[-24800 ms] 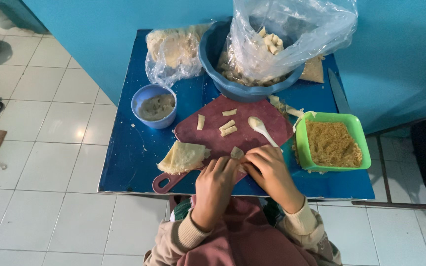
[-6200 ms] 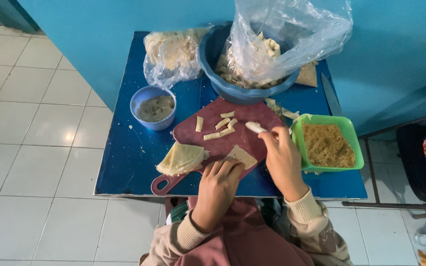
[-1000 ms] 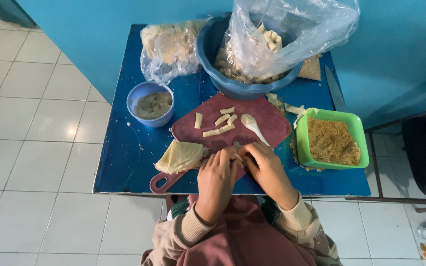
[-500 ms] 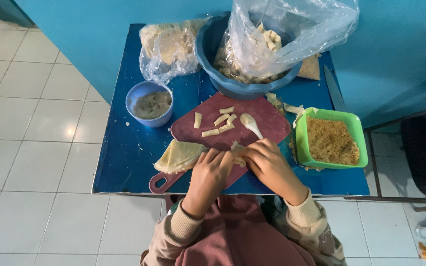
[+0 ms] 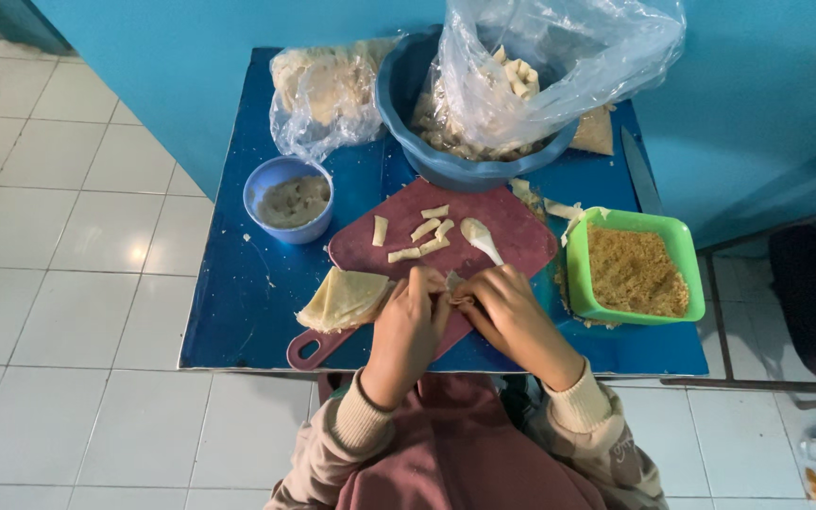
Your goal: The person tears and cuts pieces of dough into small strips on a pink cutting board, working from a larger folded dough sheet and placing the finished strips with others on the board. They occasionally reach into a green container of brown filling and continue shaping dough pieces by hand.
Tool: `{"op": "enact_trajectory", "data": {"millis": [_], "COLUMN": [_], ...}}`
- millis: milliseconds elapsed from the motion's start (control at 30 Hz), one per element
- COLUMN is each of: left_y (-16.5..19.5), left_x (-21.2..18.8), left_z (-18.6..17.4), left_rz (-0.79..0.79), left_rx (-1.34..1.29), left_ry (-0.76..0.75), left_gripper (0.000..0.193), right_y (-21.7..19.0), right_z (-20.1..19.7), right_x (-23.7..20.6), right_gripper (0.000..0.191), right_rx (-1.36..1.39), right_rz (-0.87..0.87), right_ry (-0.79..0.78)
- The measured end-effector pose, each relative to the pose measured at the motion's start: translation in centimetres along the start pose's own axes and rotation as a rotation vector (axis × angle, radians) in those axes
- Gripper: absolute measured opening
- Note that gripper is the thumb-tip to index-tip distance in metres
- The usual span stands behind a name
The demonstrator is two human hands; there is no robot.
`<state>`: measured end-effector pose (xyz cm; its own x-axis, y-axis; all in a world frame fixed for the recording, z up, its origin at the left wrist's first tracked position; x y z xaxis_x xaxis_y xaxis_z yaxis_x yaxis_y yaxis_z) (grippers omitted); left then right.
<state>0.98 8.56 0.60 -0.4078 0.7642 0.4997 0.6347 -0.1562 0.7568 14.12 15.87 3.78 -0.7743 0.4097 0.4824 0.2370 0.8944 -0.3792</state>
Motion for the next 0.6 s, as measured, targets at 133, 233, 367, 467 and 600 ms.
{"op": "enact_trajectory", "data": {"millis": [133,233,367,467,600], "left_y": [0.5,0.8,0.9,0.6,0.5], "left_x": [-0.1,-0.3,-0.4,-0.6,-0.3], "left_z": [-0.3,-0.4,-0.3,-0.3,0.4], "left_rz": [0.035,0.036,0.066,0.051,-0.005], "left_rx": [0.072,0.092,0.103,0.092,0.136], "left_ry": [-0.069,-0.093,-0.052,-0.044,-0.024], "left_gripper": [0.024,0.026,0.017,0.015,0.013], "right_y": [0.4,0.8,1.3,1.8,2.0], "right_z": [0.2,0.3,0.5,0.9,0.9], "right_x": [0.0,-0.2,-0.5,-0.7,-0.7], "right_gripper": [0.011,0.008,0.009,0.008,0.007], "right_rx": [0.019,0.023,0.064,0.092,0.104], "right_rz": [0.029,0.044,0.084,0.116,0.180], "right_ry": [0.040,0.057,0.044,0.015,0.048]}}
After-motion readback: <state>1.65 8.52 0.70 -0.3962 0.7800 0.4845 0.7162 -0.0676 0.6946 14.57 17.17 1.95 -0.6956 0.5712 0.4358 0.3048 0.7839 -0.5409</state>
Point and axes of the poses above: each hand's wrist, its own x-axis towards the middle knuckle, its own z-axis out of the palm, y = z × x, the point moved 5 cm from there along x, towards the middle knuckle, and after that the axes turned 4 degrees about y, right-handed, at the moved point
